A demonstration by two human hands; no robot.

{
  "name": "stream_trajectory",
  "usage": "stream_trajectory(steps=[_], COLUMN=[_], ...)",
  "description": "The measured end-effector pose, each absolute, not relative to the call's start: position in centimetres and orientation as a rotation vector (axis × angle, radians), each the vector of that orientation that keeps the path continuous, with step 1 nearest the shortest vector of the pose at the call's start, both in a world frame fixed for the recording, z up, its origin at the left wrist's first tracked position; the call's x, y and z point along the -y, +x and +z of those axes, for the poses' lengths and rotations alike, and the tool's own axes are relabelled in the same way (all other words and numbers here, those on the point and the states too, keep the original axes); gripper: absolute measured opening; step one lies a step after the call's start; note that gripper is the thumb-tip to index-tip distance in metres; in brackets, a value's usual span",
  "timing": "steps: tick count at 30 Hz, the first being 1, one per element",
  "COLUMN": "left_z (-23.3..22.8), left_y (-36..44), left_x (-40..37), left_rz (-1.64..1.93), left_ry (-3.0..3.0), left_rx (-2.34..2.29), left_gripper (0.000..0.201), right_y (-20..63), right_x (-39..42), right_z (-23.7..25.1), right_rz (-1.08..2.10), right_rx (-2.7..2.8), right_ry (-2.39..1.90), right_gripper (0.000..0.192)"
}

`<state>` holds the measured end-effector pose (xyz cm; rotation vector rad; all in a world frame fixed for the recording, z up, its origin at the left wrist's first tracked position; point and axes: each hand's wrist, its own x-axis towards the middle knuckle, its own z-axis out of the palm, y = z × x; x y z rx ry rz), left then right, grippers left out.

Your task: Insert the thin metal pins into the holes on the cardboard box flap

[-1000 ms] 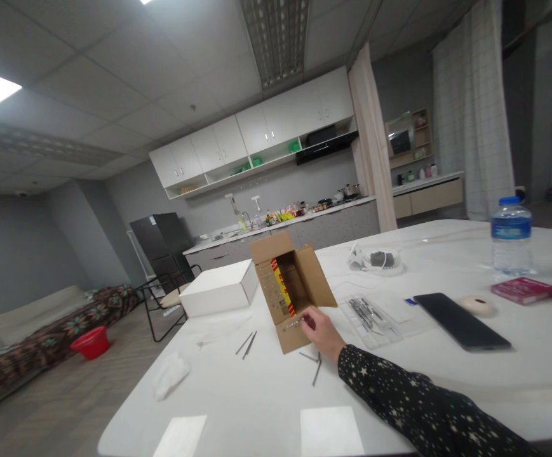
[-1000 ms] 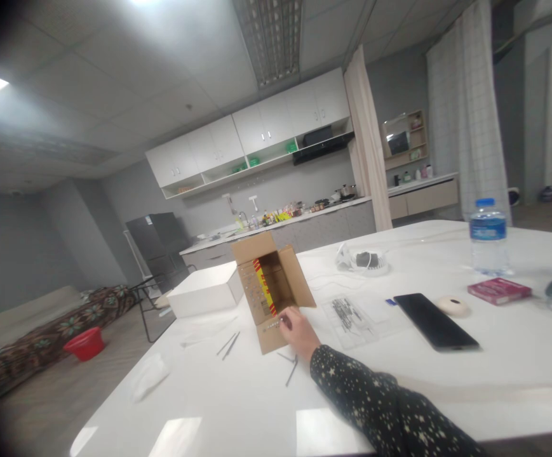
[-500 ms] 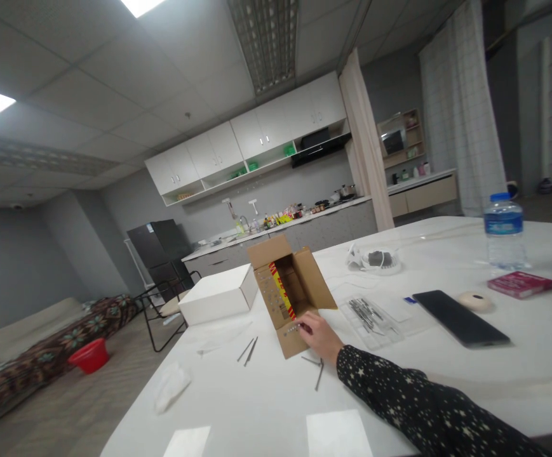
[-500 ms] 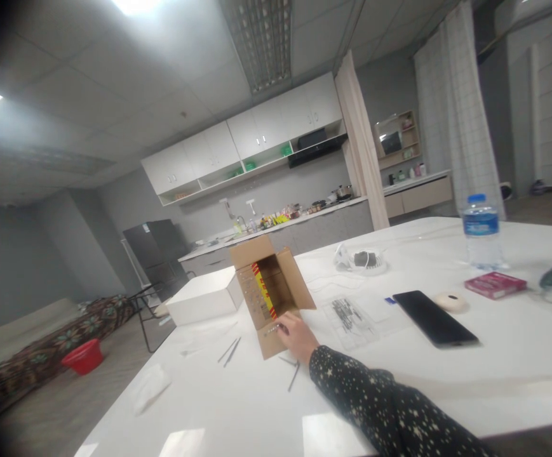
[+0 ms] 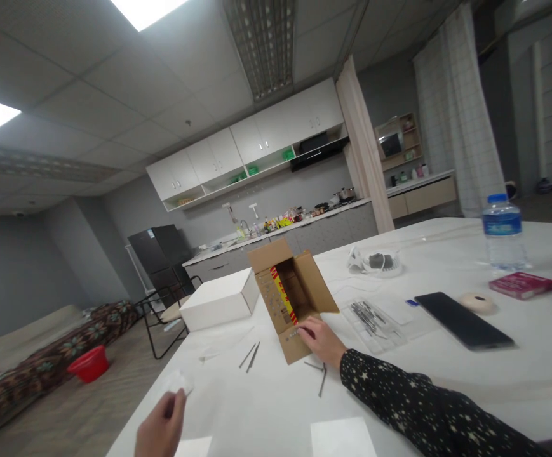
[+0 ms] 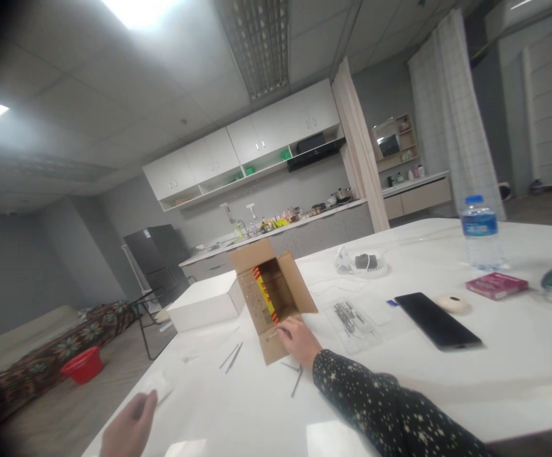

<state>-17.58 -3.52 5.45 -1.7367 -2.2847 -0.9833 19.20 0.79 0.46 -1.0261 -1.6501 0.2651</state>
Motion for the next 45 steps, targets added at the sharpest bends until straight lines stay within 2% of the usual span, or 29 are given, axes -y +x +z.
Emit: stream_trajectory(steps=[2, 5, 16, 25, 32, 45], left_z=[5.8, 5.5, 1.5, 0.2, -0.3, -0.3], left_y=[-16.3, -14.1, -6.8, -7.5, -7.7, -7.3], left_x=[1.5, -1.1, -4.2, -4.8, -5.2, -5.2], left_rz=[-0.972, -0.948, -0.862, -0.628, -0.617, -0.694], left_ry=[-1.909, -2.009, -2.08, -2.188, -2.214, -2.238], left_rx=[2.065, 2.0, 2.093, 2.038, 2.08, 2.121], left_gripper=[0.036, 0.032, 0.032, 0.028, 0.025, 0.02], right_y=[19.2, 19.2, 19.2, 19.4, 20.5, 21.1], right_x=[-1.0, -1.2, -1.7, -0.9, 1.4, 2.6], right_z=[0.3, 0.1, -0.4, 0.0, -1.5, 0.2], right_rz=[0.268, 0.281, 0.282, 0.252, 0.12, 0.398], right_rx=[1.65, 1.652, 1.682, 1.685, 2.073, 2.194], right_ry=[-1.035, -1.045, -1.023, -1.098, -1.105, -1.315], right_gripper=[0.024, 0.024, 0.025, 0.025, 0.013, 0.02])
